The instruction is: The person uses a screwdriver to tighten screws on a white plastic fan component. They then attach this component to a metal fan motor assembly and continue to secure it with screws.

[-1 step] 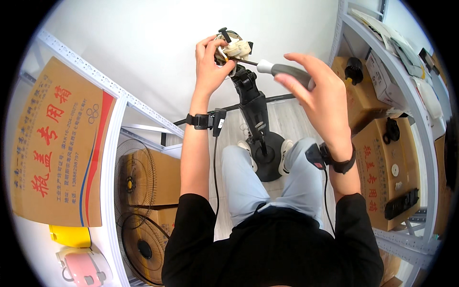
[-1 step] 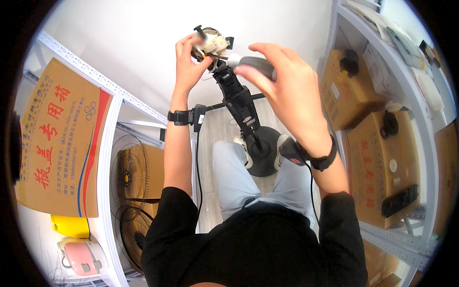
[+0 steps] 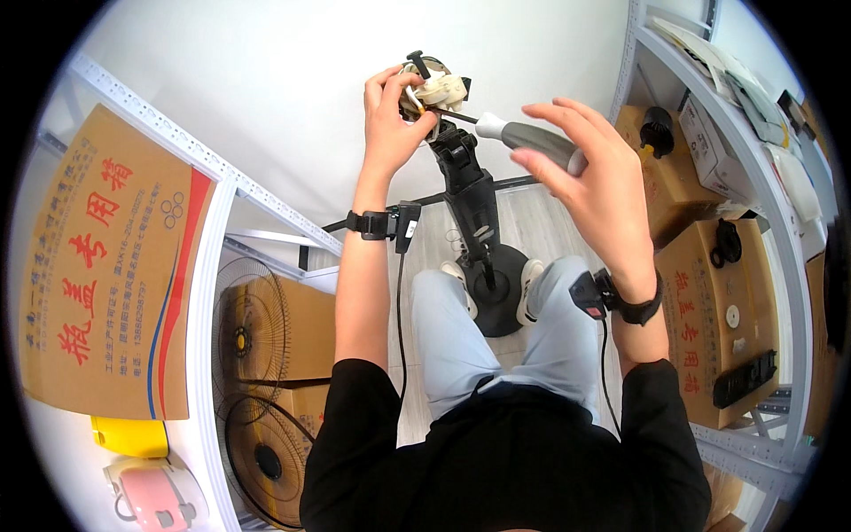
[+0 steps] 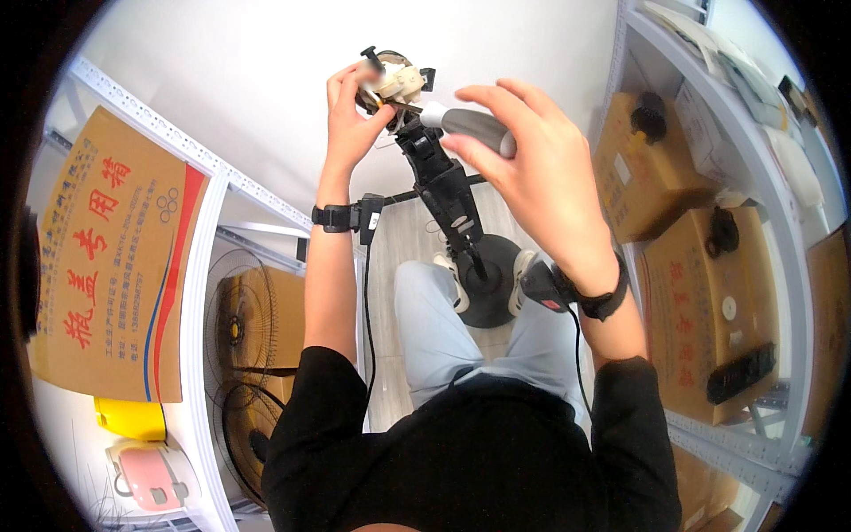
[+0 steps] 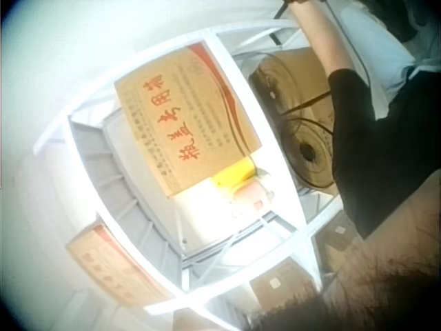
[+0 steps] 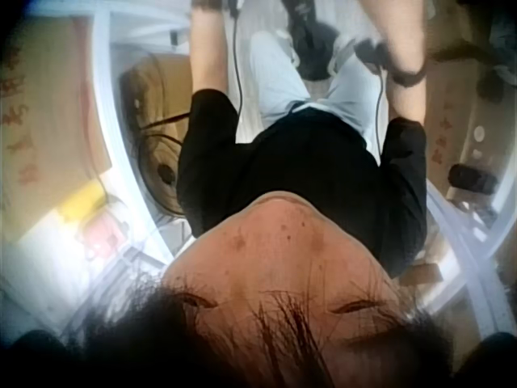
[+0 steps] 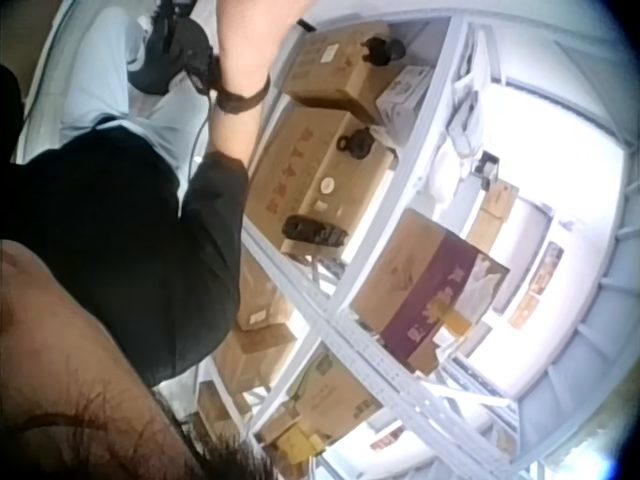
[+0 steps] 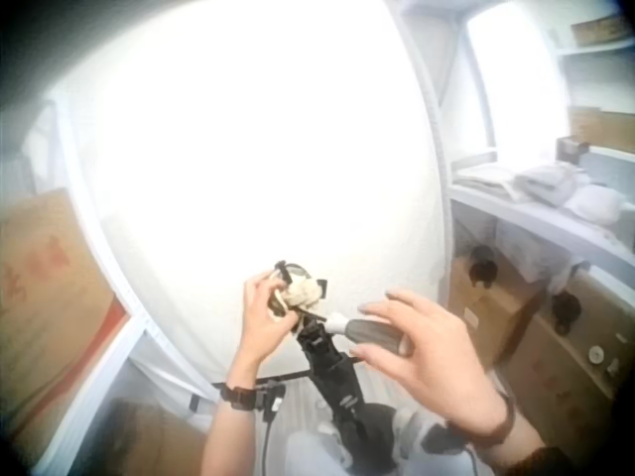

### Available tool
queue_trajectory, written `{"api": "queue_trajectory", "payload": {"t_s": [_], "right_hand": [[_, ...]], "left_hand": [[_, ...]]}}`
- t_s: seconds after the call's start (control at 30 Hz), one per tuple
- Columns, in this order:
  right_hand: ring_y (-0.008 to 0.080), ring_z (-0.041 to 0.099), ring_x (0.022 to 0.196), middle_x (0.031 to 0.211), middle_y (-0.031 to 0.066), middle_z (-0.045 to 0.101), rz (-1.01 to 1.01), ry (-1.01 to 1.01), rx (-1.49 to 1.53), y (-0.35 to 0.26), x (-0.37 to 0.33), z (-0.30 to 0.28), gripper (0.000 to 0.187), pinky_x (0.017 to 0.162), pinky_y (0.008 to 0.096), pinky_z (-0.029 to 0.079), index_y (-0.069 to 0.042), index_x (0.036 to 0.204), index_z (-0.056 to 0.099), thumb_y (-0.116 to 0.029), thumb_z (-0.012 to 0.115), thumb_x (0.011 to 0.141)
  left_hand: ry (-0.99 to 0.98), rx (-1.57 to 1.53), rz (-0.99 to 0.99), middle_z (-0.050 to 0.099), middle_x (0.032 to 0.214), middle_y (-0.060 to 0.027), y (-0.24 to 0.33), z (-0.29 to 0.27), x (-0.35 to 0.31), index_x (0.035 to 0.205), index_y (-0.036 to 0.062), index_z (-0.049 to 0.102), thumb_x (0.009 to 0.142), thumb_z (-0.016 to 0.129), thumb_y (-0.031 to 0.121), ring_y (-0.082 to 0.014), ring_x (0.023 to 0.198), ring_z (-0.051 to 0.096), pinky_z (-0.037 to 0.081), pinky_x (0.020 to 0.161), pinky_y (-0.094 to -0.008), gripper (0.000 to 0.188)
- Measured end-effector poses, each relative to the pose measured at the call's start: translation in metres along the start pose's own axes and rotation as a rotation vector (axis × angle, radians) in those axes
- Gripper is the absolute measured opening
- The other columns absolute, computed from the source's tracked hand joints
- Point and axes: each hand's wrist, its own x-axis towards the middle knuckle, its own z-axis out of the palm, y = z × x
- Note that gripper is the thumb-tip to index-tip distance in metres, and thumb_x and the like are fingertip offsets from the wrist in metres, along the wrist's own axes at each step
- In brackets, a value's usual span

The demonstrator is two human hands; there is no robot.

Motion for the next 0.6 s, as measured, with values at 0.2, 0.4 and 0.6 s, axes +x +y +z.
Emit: {"api": "queue_trajectory", "payload": {"t_s": [0.2, 0.4, 0.6], "right_hand": [[0.0204, 0.063, 0.059, 0.085, 0.0087, 0.064, -0.095, 0.071, 0.029, -0.005, -0.005, -0.001, 0.024, 0.055, 0.0304, 0.05, -0.009, 0.104, 0.064, -0.021, 0.073, 0.085], [0.0198, 0.055, 0.048, 0.056, 0.008, 0.054, 0.021, 0.101, -0.138, 0.002, 0.003, 0.006, 0.024, 0.046, 0.0319, 0.041, -0.008, 0.101, 0.063, -0.027, 0.07, 0.088], [0.0193, 0.057, 0.053, 0.08, 0.007, 0.063, -0.05, 0.06, 0.199, -0.002, -0.004, 0.001, 0.026, 0.052, 0.0297, 0.048, -0.008, 0.104, 0.063, -0.021, 0.073, 0.085]], "left_hand": [[-0.007, -0.043, -0.026, 0.043, 0.13, -0.0131, 0.002, 0.001, 0.0, 0.11, 0.0154, 0.059, 0.066, 0.074, 0.013, -0.0315, 0.12, 0.044, 0.043, 0.097, -0.0416, 0.046], [-0.006, -0.014, -0.046, 0.043, 0.13, -0.0128, 0.005, 0.0, -0.001, 0.109, 0.0155, 0.059, 0.067, 0.076, 0.015, -0.0317, 0.12, 0.044, 0.043, 0.095, -0.0413, 0.046], [0.008, -0.016, -0.046, 0.043, 0.13, -0.0124, 0.003, 0.001, -0.002, 0.11, 0.0161, 0.059, 0.067, 0.076, 0.015, -0.0317, 0.119, 0.045, 0.043, 0.095, -0.0411, 0.046]]}}
